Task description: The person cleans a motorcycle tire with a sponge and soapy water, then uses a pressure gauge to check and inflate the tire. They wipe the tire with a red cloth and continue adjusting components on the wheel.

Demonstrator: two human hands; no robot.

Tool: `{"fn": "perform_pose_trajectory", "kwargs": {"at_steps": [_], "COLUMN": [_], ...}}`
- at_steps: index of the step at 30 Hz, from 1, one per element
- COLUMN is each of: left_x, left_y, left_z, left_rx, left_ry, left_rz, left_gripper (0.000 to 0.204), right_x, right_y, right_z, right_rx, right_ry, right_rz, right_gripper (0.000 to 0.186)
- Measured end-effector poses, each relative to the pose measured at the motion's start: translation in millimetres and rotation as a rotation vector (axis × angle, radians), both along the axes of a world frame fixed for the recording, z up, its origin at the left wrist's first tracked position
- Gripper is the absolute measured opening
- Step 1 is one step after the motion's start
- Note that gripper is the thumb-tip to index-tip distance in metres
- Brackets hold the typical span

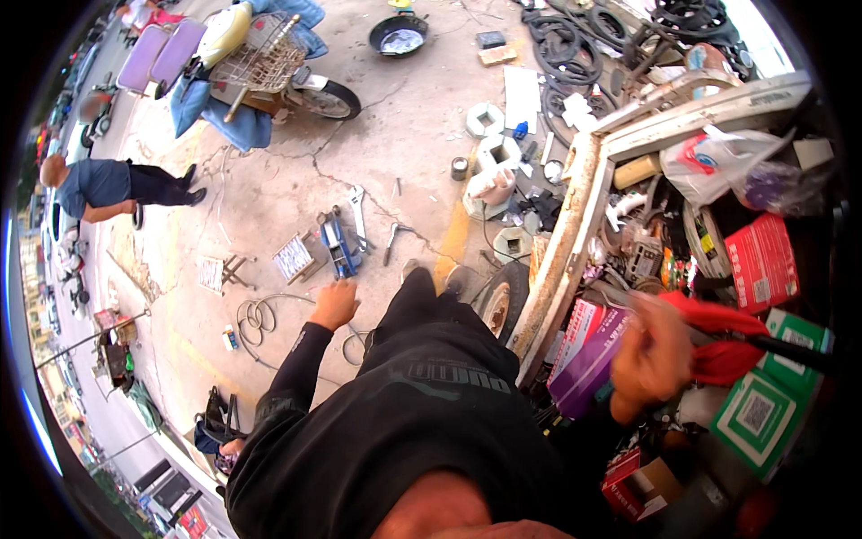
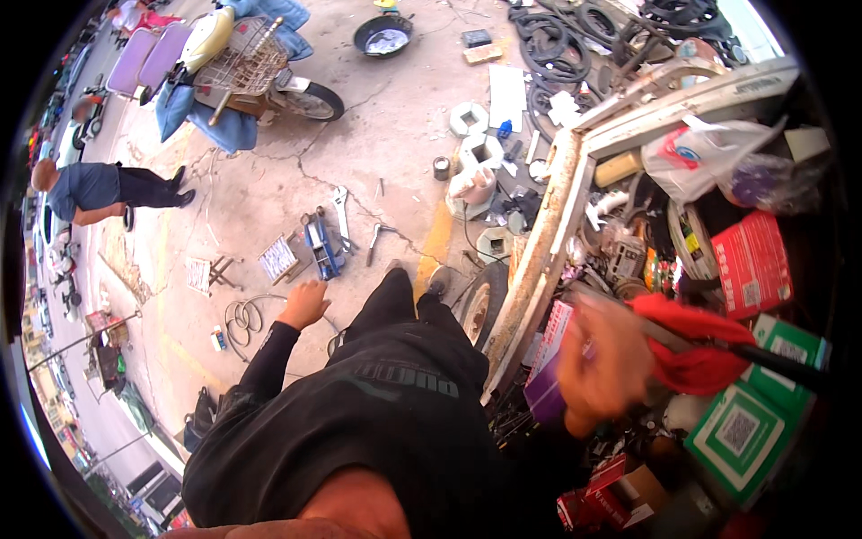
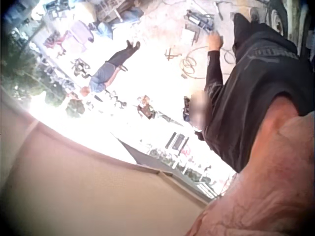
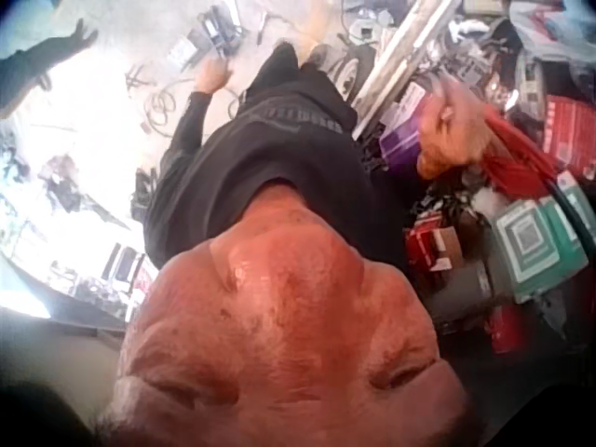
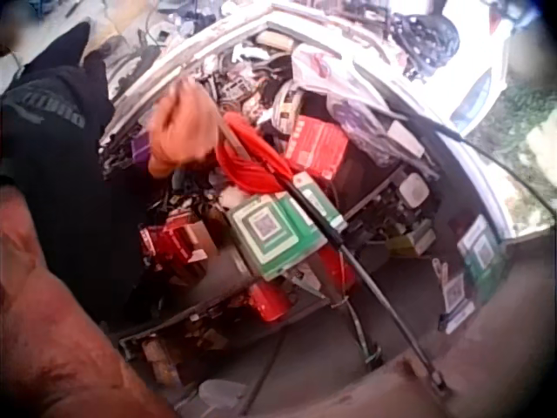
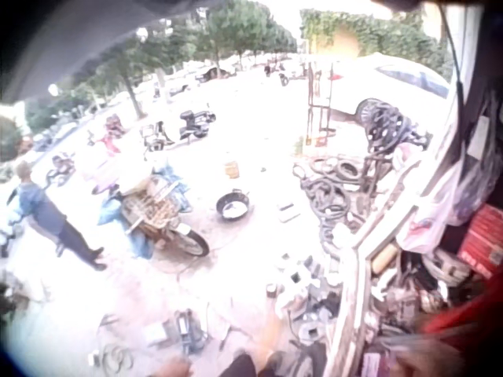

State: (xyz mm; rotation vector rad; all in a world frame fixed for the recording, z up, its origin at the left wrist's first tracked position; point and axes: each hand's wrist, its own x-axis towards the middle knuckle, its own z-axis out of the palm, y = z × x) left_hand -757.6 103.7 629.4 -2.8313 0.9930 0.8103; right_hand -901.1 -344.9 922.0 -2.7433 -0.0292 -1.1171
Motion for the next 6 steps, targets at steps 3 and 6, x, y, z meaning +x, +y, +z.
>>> {"fn": "perform_pose_trajectory", "kwargs": {"at_steps": [3, 6], "left_x": [-19.5, -14.1], "left_y": [46.7, 50.8], "left_z": [-15.0, -46.1], "left_rx": [0.020, -0.121], "left_ry": [0.207, 0.442], "left_rz": [0.081, 0.250], "left_gripper": [0.037, 0.036], "right_x": [27.9, 56.4], "right_y": [14.6, -0.6], "right_z": [-11.7, 13.0], "right_rx": [0.334, 0.310], "right_ry": [0.037, -0.340], "right_rz": [0.025, -0.007], "right_gripper": [0.019, 0.052]}}
